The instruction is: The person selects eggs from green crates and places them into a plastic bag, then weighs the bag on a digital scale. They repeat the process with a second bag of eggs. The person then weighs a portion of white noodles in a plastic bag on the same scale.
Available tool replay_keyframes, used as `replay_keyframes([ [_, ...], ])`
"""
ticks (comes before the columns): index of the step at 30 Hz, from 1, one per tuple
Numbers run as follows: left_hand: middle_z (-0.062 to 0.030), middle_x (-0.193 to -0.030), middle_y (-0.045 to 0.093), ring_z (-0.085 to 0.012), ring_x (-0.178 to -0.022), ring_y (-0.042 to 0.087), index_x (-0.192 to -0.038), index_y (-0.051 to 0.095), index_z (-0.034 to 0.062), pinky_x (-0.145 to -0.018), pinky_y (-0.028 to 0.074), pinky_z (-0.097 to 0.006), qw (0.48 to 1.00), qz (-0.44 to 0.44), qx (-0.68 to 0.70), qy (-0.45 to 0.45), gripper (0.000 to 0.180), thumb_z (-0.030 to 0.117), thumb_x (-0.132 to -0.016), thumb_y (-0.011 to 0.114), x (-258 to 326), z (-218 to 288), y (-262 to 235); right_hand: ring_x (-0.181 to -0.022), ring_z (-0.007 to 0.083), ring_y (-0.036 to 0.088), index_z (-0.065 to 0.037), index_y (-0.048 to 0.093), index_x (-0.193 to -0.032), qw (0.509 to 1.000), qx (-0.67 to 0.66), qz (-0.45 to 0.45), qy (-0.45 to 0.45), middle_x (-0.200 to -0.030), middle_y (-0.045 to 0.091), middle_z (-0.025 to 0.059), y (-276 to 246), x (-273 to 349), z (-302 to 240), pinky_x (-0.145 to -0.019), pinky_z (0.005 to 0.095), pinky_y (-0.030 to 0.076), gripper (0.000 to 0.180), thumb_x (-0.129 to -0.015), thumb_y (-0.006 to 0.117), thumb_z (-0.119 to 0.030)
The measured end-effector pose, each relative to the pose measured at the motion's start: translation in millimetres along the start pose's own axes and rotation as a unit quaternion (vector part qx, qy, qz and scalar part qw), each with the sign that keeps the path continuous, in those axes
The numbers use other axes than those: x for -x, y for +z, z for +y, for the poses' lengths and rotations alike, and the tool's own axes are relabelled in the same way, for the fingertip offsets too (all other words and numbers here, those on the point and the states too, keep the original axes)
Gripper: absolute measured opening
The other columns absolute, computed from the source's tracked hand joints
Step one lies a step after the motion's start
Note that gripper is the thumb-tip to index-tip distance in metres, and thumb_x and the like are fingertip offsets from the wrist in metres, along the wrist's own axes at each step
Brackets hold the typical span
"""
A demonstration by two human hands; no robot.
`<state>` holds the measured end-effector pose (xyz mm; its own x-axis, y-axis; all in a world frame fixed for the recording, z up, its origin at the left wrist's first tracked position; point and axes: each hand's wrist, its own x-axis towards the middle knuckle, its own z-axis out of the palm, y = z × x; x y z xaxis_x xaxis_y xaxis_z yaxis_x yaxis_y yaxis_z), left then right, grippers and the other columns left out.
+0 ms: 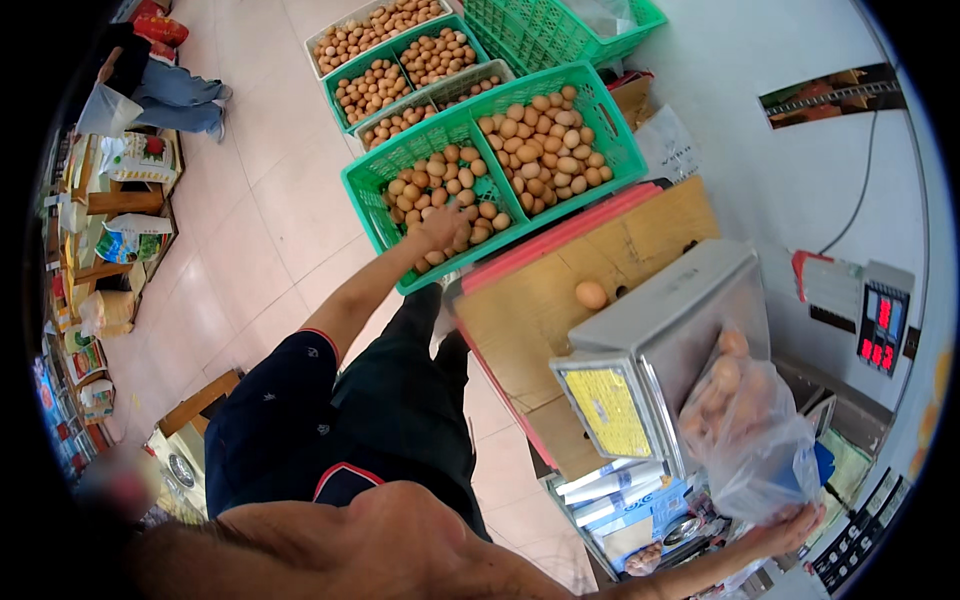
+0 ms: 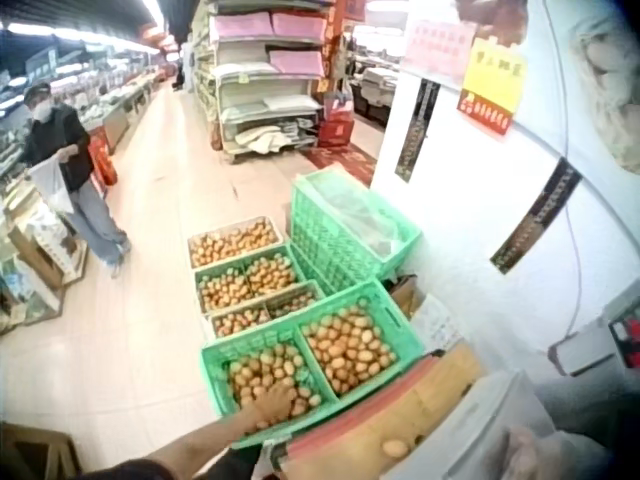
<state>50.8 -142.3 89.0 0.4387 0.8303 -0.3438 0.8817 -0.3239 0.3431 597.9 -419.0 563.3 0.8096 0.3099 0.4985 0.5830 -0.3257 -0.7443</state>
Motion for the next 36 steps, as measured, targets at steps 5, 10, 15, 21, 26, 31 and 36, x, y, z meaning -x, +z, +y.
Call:
replay_keyframes([
  [5, -0.0140, -0.121, 0.044, -0.0334, -0.102, 0.052, -0.121, 0.054, 0.0111, -0.072, 0.052, -0.037, 0.984, -0.035, -0.176, 0.012, 0.037, 0.009, -0.084, 0.051, -45, -14, 120, -0.091, 0.0263, 0.051, 0.000, 0.053, -0.094, 0.816, 0.439, -0.099, -0.364, -0.103, 0.054, 0.0134, -11, -3, -27, -0.076, 0.0384, 0.041, 0.023, -0.091, 0.048, -0.022],
  [10, -0.0159, -0.111, 0.047, -0.0310, -0.095, 0.056, -0.111, 0.053, 0.0076, -0.065, 0.053, -0.034, 0.994, 0.028, -0.104, 0.033, 0.027, 0.009, -0.084, 0.051, -49, -17, 107, -0.059, 0.0214, 0.041, -0.009, 0.040, -0.063, 0.787, 0.146, -0.075, -0.595, -0.065, 0.045, 0.0064, 21, -3, -27, -0.054, 0.0381, 0.031, 0.030, -0.088, 0.047, -0.024],
  [15, -0.0214, -0.110, 0.046, -0.0377, -0.097, 0.053, -0.112, 0.046, 0.0006, -0.079, 0.049, -0.045, 0.998, 0.019, 0.029, -0.045, 0.035, 0.008, -0.080, 0.059, -49, -66, 84, -0.049, 0.0099, 0.029, -0.011, 0.041, -0.062, 0.990, 0.095, -0.016, -0.102, -0.057, 0.034, -0.0022, 33, 36, -45, -0.045, 0.0269, 0.023, 0.028, -0.084, 0.051, -0.025],
  [21, -0.0227, -0.114, 0.042, -0.0419, -0.102, 0.047, -0.116, 0.045, 0.0008, -0.084, 0.043, -0.049, 0.984, 0.058, 0.135, -0.104, 0.049, 0.018, -0.076, 0.067, -56, -75, 77, -0.052, 0.0093, 0.032, -0.009, 0.047, -0.070, 0.987, 0.129, -0.005, -0.096, -0.062, 0.038, -0.0016, 26, 59, -45, -0.047, 0.0253, 0.025, 0.023, -0.085, 0.052, -0.026],
  [26, -0.0247, -0.118, 0.039, -0.0417, -0.108, 0.040, -0.115, 0.045, -0.0008, -0.089, 0.040, -0.049, 0.986, 0.019, 0.035, -0.164, 0.048, 0.017, -0.075, 0.066, -36, -85, 140, -0.057, 0.0097, 0.036, -0.007, 0.049, -0.077, 0.989, 0.128, 0.004, -0.076, -0.068, 0.041, -0.0009, 41, 61, -46, -0.049, 0.0252, 0.029, 0.020, -0.086, 0.052, -0.025],
  [31, -0.0261, -0.105, 0.048, -0.0407, -0.104, 0.042, -0.108, 0.046, -0.0039, -0.082, 0.044, -0.050, 0.990, 0.020, 0.074, -0.117, 0.044, 0.016, -0.074, 0.064, -30, -86, 149, -0.061, 0.0102, 0.039, -0.006, 0.051, -0.084, 0.990, 0.122, 0.003, -0.074, -0.074, 0.044, -0.0002, 55, 62, -39, -0.052, 0.0251, 0.032, 0.018, -0.087, 0.051, -0.024],
  [36, -0.0213, -0.099, 0.059, -0.0354, -0.091, 0.059, -0.111, 0.045, -0.0016, -0.075, 0.050, -0.046, 0.942, 0.069, 0.238, -0.226, 0.052, 0.030, -0.074, 0.065, -28, -100, 65, -0.066, 0.0107, 0.043, -0.005, 0.053, -0.092, 0.988, 0.143, 0.012, -0.066, -0.080, 0.047, 0.0005, 53, 69, -41, -0.055, 0.0250, 0.035, 0.019, -0.088, 0.051, -0.023],
])
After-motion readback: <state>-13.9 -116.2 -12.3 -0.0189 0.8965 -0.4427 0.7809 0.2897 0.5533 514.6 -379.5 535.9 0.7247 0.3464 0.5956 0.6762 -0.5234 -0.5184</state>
